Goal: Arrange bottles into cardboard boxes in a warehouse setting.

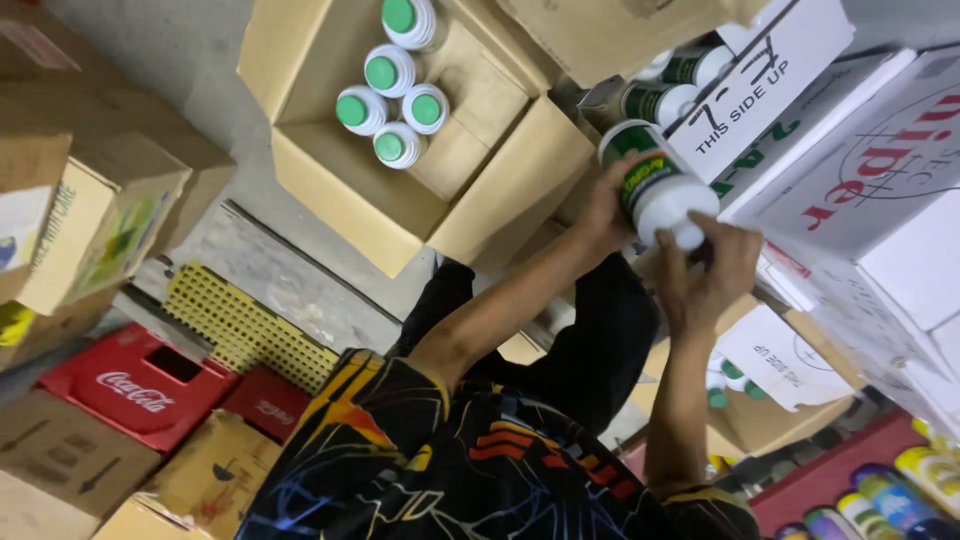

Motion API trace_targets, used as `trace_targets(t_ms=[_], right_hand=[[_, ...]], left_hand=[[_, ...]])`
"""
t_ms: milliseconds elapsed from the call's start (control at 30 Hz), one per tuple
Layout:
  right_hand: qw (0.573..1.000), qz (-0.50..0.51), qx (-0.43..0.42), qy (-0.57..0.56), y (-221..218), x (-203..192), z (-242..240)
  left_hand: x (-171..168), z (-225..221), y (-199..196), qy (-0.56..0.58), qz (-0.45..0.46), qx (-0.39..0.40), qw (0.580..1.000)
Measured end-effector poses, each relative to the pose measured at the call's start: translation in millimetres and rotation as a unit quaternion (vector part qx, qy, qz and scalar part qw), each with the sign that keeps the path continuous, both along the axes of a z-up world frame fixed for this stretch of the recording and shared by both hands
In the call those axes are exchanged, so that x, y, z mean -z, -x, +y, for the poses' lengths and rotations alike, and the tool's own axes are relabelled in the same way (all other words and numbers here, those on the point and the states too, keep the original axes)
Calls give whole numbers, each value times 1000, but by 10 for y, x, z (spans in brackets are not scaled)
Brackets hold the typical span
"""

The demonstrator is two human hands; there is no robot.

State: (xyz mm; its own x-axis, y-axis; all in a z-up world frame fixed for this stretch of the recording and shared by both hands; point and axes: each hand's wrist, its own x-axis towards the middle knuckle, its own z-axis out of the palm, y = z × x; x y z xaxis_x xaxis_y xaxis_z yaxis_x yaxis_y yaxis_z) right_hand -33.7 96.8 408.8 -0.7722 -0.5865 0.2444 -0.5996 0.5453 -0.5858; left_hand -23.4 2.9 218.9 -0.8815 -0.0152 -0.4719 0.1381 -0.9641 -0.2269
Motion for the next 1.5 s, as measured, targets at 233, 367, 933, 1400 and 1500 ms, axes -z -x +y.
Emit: trace_targets(t_ms=[233,367,933,1400,1500], right_hand=[[994,25,43,99,-999,193,-30],[970,-115,49,210,-1303,25,-534],[986,-41,-160,24,-387,1060,-2036],[993,-54,-57,85,-787,1338,-1852],[990,-105,7,92,-1139,1104,-1680]], left_hand=[[-444,-427,-787,74,9,-37,996],[-602,-764,-1085,92,12,-92,991],[1154,-1789,-1105,10,-72,-151,986],[1512,-1868,-1405,130,-95,-88,983],[1008,-1796,-1613,200,-150,-52,967]])
